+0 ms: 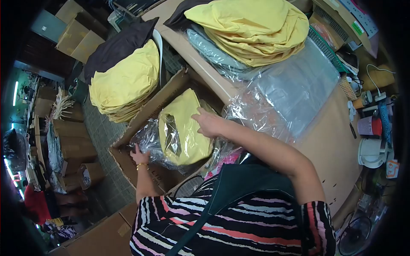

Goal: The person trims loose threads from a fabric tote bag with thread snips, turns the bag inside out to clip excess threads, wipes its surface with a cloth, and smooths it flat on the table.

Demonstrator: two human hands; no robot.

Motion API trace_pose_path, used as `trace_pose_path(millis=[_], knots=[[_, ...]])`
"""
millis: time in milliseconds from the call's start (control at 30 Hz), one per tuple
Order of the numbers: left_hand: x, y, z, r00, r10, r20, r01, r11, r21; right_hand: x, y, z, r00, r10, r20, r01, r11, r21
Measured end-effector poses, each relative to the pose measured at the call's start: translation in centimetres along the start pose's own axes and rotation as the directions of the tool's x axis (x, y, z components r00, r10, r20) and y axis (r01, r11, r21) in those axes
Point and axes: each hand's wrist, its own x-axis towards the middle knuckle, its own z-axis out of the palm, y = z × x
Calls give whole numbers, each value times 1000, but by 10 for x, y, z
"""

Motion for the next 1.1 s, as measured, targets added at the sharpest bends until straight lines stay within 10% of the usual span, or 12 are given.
trace_pose_path(millis=[100, 233, 333, 467, 533, 600, 767, 900, 1033, 1100], knots=[[-20, 45, 11, 919, -384, 94, 353, 903, 245, -48, -42, -47, 950, -313, 14, 307, 941, 143], [-1, 47, 79, 933, -175, 314, 46, 924, 379, -143, -72, -134, 952, -300, -67, 296, 838, 458], [-14, 73, 91, 900, -34, 434, -130, 930, 343, -219, -36, -168, 925, -18, -379, 165, 918, 359], [-2, 97, 105, 814, 207, 543, -307, 946, 100, -315, 66, -168, 631, 510, -585, -158, 822, 547], [20, 124, 84, 877, 427, 220, -405, 904, -138, -359, 120, -157, 483, 608, -629, -303, 791, 532], [3, 206, 7, 583, 591, -557, -784, 588, -196, -398, 158, -142, 470, 514, -717, -712, 701, 36], [-46, 397, -168, 116, 464, -878, -971, 237, -3, -441, 286, -104, 135, 492, -860, -826, 535, 176], [-142, 516, -231, -69, 793, -605, -990, -127, -55, -424, 310, -118, -47, 526, -849, -954, 229, 195], [-151, 603, -193, -187, 863, -470, -962, -64, 265, -419, 305, -132, -230, 611, -758, -925, 105, 366], [-152, 624, -203, 152, 988, -19, -988, 151, -43, -431, 307, -124, -150, 535, -831, -958, 128, 256]])
